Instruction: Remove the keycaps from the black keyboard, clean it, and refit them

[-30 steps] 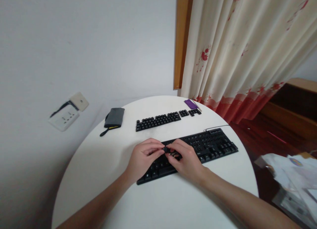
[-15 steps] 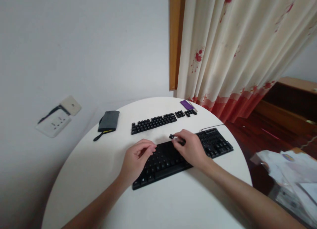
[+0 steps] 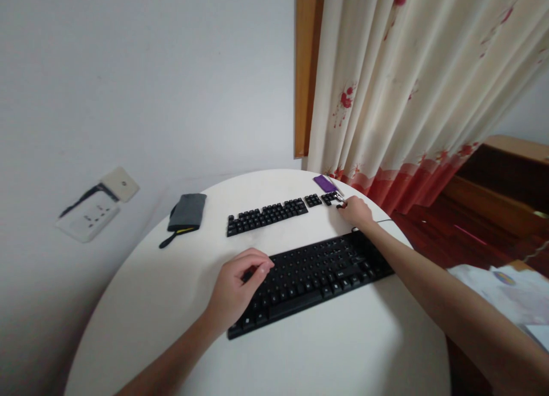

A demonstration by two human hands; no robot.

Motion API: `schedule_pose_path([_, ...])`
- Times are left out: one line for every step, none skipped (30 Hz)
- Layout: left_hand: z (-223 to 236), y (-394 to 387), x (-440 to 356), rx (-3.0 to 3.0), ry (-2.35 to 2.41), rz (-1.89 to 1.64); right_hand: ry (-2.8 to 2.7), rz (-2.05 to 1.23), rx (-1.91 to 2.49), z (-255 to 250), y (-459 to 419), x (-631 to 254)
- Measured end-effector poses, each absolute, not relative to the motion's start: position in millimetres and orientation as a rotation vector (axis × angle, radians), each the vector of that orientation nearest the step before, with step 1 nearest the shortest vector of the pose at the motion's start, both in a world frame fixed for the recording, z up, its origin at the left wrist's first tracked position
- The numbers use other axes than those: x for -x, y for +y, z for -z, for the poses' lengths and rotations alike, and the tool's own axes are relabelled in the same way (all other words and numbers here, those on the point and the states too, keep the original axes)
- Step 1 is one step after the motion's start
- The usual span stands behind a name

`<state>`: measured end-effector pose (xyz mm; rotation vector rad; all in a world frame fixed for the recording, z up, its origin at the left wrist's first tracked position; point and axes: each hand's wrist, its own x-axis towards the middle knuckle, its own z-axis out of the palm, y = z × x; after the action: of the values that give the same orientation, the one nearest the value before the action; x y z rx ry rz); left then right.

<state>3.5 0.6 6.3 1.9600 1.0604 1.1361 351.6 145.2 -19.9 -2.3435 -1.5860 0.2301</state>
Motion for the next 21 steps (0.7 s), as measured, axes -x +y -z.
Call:
schedule_pose_path([-6.5,1.0,-3.6,-1.962,1.058,-1.125,-1.587,-0.228,2.343,21.4,146.8,-351.5])
schedule_pose_path([-6.5,1.2,-3.9,-1.966,1.053,-1.111,-1.589,-0.226,2.342,22.5,148.4,-351.5])
schedule_pose_path([-6.5,1.1,-4.3,-1.970,1.046,-1.095,-1.592,-0.224,2.339,23.3,150.0,-351.5])
schedule_pose_path([-6.4,0.8,-4.9,-1.975,1.037,-1.081,-1.597,-0.222,2.336,24.0,151.6,-351.5])
schedule_pose_path([-6.3,0.3,-5.5,-1.982,1.029,-1.066,-1.602,-0.220,2.332,24.5,153.0,-351.5])
schedule_pose_path([-6.2,-0.2,-6.0,-1.991,1.021,-1.052,-1.607,-0.217,2.328,25.0,154.4,-351.3])
schedule_pose_path([-6.3,-0.7,-6.5,-2.001,1.013,-1.040,-1.612,-0.212,2.324,25.5,155.7,-351.0])
schedule_pose_path([-6.4,-1.2,-6.9,-2.011,1.007,-1.030,-1.616,-0.206,2.321,26.0,156.8,-350.7])
schedule_pose_path([-6.7,-1.6,-7.1,-2.022,1.002,-1.023,-1.619,-0.200,2.318,26.5,157.9,-350.3])
schedule_pose_path([-6.9,-1.8,-7.1,-2.032,0.996,-1.022,-1.622,-0.195,2.316,27.0,159.0,-350.0])
schedule_pose_path([-7.1,-2.0,-7.0,-2.042,0.989,-1.022,-1.625,-0.191,2.315,27.5,160.0,-349.7])
schedule_pose_path([-7.3,-2.1,-6.9,-2.051,0.983,-1.026,-1.627,-0.188,2.314,27.9,161.1,-349.4])
schedule_pose_path([-7.4,-2.1,-6.6,-2.057,0.979,-1.031,-1.630,-0.185,2.313,28.3,162.1,-349.2])
schedule_pose_path([-7.4,-2.3,-6.4,-2.062,0.975,-1.032,-1.632,-0.183,2.311,28.6,163.0,-349.0])
schedule_pose_path([-7.5,-2.4,-6.2,-2.065,0.971,-1.035,-1.633,-0.179,2.310,28.8,163.8,-348.8])
schedule_pose_path([-7.6,-2.7,-6.1,-2.065,0.969,-1.037,-1.634,-0.175,2.308,28.8,164.6,-348.6])
schedule_pose_path([-7.7,-3.0,-6.0,-2.066,0.966,-1.040,-1.637,-0.174,2.306,28.7,165.1,-348.4])
schedule_pose_path([-8.0,-3.2,-6.1,-2.069,0.962,-1.042,-1.640,-0.175,2.303,28.5,165.5,-348.2])
schedule_pose_path([-8.4,-3.5,-6.2,-2.072,0.960,-1.042,-1.645,-0.177,2.299,28.3,165.7,-348.2])
schedule_pose_path([-8.8,-3.6,-6.3,-2.075,0.959,-1.042,-1.650,-0.180,2.294,28.1,165.7,-348.4])
schedule_pose_path([-9.2,-3.7,-6.5,-2.079,0.958,-1.041,-1.654,-0.183,2.289,28.0,165.5,-348.7])
